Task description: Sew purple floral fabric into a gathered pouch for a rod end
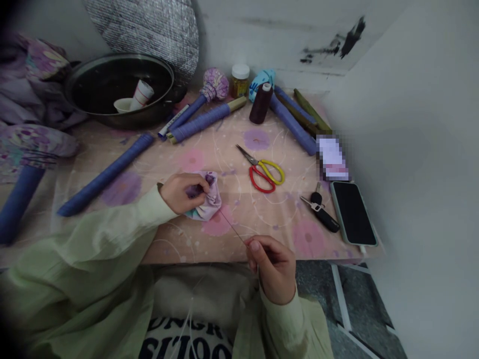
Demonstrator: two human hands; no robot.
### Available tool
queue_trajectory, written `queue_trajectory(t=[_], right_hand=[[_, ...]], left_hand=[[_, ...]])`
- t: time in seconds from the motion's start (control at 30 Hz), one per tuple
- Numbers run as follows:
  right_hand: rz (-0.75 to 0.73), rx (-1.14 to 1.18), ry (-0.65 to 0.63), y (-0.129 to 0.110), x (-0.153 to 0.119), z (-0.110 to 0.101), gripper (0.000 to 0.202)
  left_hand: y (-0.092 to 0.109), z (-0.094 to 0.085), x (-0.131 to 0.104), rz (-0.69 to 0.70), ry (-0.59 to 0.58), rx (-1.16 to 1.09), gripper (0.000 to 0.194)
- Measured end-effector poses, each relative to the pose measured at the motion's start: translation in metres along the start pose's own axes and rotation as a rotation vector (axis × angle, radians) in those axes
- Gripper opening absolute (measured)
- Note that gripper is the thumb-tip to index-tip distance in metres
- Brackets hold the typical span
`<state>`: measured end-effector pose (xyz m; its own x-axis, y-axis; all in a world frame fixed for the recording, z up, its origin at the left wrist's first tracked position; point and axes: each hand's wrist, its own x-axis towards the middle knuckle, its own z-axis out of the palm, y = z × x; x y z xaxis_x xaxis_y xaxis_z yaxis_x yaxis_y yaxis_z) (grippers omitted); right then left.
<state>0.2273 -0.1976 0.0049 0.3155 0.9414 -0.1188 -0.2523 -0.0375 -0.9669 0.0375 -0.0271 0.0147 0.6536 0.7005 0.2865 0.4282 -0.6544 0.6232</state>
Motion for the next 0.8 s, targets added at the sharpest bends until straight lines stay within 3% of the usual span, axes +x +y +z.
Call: queue_trajectory(t=[0.23, 0.8], right_hand=[[0.003, -0.027, -0.001, 0.001, -0.005, -0.005, 0.012], [0.058, -0.047, -0.002, 0.001, -0.01, -0.009, 0.012]], left_hand=[[0.004, 0.001, -0.003, -0.107, 0.068, 0.088, 0.012], [0.007, 0.002, -0.006, -0.105, 0.151, 0.2, 0.011]])
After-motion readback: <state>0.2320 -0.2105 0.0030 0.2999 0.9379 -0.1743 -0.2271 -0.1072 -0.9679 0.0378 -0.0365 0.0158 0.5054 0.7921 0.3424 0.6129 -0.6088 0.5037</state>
